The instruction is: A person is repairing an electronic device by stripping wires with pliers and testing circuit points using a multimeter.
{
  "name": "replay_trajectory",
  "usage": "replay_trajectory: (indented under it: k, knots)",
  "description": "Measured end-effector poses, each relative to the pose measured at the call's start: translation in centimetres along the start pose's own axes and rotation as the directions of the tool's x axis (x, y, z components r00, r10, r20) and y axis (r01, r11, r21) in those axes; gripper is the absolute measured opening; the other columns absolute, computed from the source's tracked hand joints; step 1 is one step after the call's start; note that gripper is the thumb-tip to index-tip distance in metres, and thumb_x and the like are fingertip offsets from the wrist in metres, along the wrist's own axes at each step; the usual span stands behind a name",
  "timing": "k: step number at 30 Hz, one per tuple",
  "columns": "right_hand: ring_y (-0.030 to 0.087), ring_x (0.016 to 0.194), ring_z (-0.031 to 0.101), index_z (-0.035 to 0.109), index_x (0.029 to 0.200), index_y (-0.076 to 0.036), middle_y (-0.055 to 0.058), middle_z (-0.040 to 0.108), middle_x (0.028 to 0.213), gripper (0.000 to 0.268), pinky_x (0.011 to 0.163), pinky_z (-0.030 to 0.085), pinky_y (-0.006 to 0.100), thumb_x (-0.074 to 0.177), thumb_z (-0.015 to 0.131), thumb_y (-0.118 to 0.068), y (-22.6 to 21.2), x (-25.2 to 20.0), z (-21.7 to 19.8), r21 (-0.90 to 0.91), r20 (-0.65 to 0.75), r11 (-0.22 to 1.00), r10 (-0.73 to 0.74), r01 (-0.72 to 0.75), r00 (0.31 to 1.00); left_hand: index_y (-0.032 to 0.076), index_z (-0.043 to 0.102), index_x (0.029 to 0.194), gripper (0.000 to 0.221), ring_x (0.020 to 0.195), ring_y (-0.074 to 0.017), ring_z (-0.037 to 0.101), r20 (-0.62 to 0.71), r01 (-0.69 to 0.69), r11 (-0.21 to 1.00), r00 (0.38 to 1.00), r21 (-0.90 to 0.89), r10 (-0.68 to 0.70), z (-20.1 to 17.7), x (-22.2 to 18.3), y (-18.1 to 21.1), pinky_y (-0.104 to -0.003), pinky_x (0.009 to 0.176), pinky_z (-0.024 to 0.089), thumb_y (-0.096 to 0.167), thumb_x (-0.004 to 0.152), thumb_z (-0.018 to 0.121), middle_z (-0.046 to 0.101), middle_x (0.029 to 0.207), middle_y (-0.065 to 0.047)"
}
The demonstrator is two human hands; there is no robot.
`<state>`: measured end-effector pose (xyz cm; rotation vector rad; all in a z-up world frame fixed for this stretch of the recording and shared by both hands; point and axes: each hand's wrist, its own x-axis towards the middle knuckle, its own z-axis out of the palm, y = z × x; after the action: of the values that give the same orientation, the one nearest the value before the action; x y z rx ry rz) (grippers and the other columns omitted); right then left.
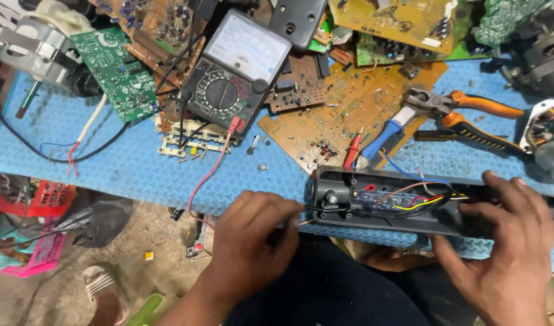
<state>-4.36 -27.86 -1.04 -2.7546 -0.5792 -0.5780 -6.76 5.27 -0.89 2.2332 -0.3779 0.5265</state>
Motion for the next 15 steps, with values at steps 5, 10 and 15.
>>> replay_trajectory:
  k: [5, 10, 15]
  knots:
    - [0.05, 0.151, 0.049, 0.059, 0.121, -0.004, 0.025, 0.058, 0.151, 0.053, 0.13, 0.035, 0.059, 0.078, 0.082, -0.023, 0.5, 0.3, -0.1, 0.069, 0.021, 0.998, 0.014, -0.015, 1.0, 0.013, 0.073, 0.115, 0.019, 0.087, -0.0324, 0.066, 0.12, -0.082, 0.995, 0.99, 0.065, 0.073, 1.7, 6.2, -3.0, -0.045, 0.069, 0.05, 0.014, 0.098, 0.064, 0.068, 0.096, -0.008]
    - [0.049, 0.153, 0.047, 0.061, 0.123, -0.006, 0.021, 0.058, 0.151, 0.054, 0.126, 0.037, 0.058, 0.078, 0.081, -0.027, 1.1, 0.0, -0.2, 0.095, 0.047, 0.995, 0.026, -0.03, 0.999, 0.028, 0.075, 0.108, 0.026, 0.083, -0.0389, 0.068, 0.58, -0.235, 0.96, 0.807, 0.152, 0.106, 4.4, 14.2, -3.2, -0.059, 0.054, 0.047, 0.022, 0.091, 0.057, 0.067, 0.088, -0.005]
    - [0.048, 0.149, 0.049, 0.06, 0.119, -0.006, 0.021, 0.057, 0.15, 0.048, 0.124, 0.039, 0.059, 0.082, 0.077, -0.031, 1.7, 0.1, -0.1, 0.145, 0.028, 0.989, -0.021, 0.016, 0.999, 0.031, 0.078, 0.107, 0.051, 0.088, -0.032, 0.068, 0.845, -0.288, 0.927, 0.533, 0.239, -0.052, 5.3, 17.3, -2.5, -0.051, 0.069, 0.049, 0.004, 0.065, 0.069, 0.076, 0.089, -0.001]
